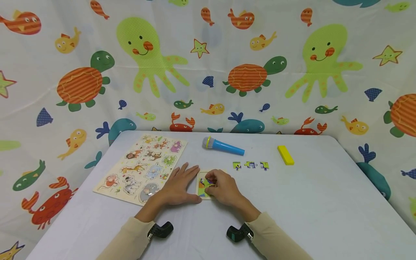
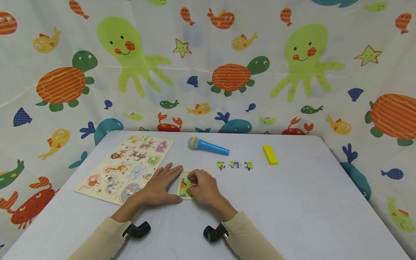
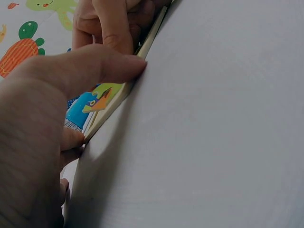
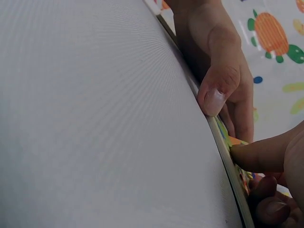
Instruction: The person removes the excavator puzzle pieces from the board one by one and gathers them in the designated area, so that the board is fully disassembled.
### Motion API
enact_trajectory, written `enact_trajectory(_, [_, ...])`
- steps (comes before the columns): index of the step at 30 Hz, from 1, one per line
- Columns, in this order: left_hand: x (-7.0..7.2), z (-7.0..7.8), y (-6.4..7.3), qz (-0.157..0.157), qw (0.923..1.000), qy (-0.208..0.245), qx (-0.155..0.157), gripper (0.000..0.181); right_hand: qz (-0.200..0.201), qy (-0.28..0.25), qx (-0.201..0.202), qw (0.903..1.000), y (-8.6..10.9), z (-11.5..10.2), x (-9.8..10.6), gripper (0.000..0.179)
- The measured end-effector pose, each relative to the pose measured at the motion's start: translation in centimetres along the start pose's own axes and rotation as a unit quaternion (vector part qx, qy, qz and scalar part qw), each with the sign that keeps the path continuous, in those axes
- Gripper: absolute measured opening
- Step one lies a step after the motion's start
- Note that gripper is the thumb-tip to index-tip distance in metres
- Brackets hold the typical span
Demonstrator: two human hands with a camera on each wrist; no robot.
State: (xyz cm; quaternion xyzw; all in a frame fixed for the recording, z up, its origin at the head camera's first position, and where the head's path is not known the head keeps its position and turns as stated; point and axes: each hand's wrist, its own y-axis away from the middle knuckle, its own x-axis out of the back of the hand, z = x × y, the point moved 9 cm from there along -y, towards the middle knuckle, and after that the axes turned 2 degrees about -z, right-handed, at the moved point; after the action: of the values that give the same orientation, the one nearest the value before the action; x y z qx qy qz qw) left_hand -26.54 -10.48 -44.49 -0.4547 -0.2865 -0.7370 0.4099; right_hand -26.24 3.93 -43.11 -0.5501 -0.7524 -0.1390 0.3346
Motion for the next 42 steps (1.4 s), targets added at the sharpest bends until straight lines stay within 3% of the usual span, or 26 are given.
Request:
enact_trajectory(10, [-0.02,-0.06,-0.01,0.001,1.0000,-0.001,0.000,0.105,-0.007,-0.031,-0.013,0.9994,0.13,0.14,-0.09,0.029])
enact_trajectory(21, [0.00,0.01,0.02,0.001,1.0000,-0.004,-0.001,0.104,-0.015,-0.027,0.011,0.9995,0.23,-0.11,-0.19,0.029])
enact_trajectory(31, [0.20,0.14,-0.05,0.021,0.9997,-0.006,-0.012,0.077,-0.003,-0.027,0.015,0.9995,0.15,-0.14,-0.03,0.026])
enact_trajectory(42, [0.33,0.25,-0.16,0.027,0.9996,0.004,-0.004,0.078,0.015,-0.043,0.020,0.9988,0.09,-0.17,0.10,0.018])
